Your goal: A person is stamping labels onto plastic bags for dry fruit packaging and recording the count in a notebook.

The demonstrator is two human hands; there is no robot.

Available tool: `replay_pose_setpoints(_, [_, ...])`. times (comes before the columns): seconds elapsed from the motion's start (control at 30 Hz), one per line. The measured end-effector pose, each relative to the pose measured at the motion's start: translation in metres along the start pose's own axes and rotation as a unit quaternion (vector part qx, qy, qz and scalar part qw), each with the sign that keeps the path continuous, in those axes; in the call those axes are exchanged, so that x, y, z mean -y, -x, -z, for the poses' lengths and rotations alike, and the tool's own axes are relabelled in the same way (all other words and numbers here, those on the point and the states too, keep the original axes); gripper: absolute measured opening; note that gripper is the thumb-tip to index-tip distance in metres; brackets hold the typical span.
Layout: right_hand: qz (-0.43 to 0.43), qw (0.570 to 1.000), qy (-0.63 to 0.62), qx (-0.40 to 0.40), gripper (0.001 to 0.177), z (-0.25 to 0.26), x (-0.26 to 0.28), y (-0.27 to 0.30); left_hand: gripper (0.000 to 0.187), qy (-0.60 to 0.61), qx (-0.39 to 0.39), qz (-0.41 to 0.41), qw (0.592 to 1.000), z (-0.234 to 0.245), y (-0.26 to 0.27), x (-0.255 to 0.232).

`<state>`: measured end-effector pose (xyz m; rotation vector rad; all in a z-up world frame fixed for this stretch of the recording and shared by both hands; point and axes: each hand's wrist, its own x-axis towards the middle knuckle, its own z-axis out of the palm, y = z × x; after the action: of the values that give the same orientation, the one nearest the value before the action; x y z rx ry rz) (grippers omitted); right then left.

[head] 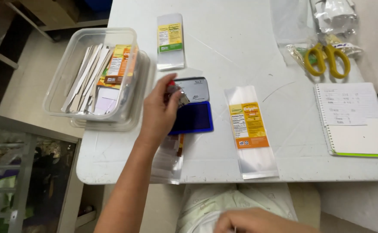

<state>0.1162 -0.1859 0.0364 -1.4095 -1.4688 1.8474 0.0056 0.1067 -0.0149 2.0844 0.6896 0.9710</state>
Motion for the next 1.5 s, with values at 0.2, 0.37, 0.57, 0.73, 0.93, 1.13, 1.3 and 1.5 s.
replay_pose_setpoints(0.2, [0.108, 0.863, 0.223, -0.441, 0.031, 0.028, -0.084, 0.016, 0.035, -0.087, 0.051, -0.072, 0.992, 0.004, 0.017, -0.001])
replay_pose_setpoints(0.37, [-0.047, 0.81, 0.237, -0.535, 0.082, 0.053, -0.081, -0.007, 0.036, -0.094, 0.044, -0.111, 0.988, 0.007, 0.018, -0.013])
replay_pose_setpoints(0.57, [-0.041, 0.794, 0.343, -0.5, 0.147, 0.042, -0.104, -0.022, 0.035, -0.136, 0.037, -0.182, 0.973, 0.001, 0.033, 0.0])
replay_pose_setpoints(0.73, [0.074, 0.799, 0.338, -0.492, 0.103, 0.052, -0.109, -0.012, 0.033, -0.163, 0.04, -0.162, 0.972, -0.002, 0.03, 0.008])
replay_pose_setpoints(0.93, [0.128, 0.777, 0.365, -0.496, 0.081, 0.053, -0.116, -0.013, 0.025, -0.174, 0.057, -0.199, 0.963, 0.002, 0.029, 0.003])
replay_pose_setpoints(1.13, [0.114, 0.771, 0.377, -0.5, 0.081, 0.05, -0.114, -0.011, 0.025, -0.163, 0.068, -0.194, 0.965, 0.001, 0.029, 0.004])
replay_pose_setpoints(1.3, [0.116, 0.783, 0.358, -0.495, 0.065, 0.049, -0.111, -0.011, 0.028, -0.159, 0.063, -0.175, 0.97, 0.002, 0.032, 0.008])
replay_pose_setpoints(1.5, [0.119, 0.771, 0.357, -0.513, 0.061, 0.046, -0.107, -0.013, 0.033, -0.166, 0.101, -0.147, 0.97, 0.002, 0.027, 0.001])
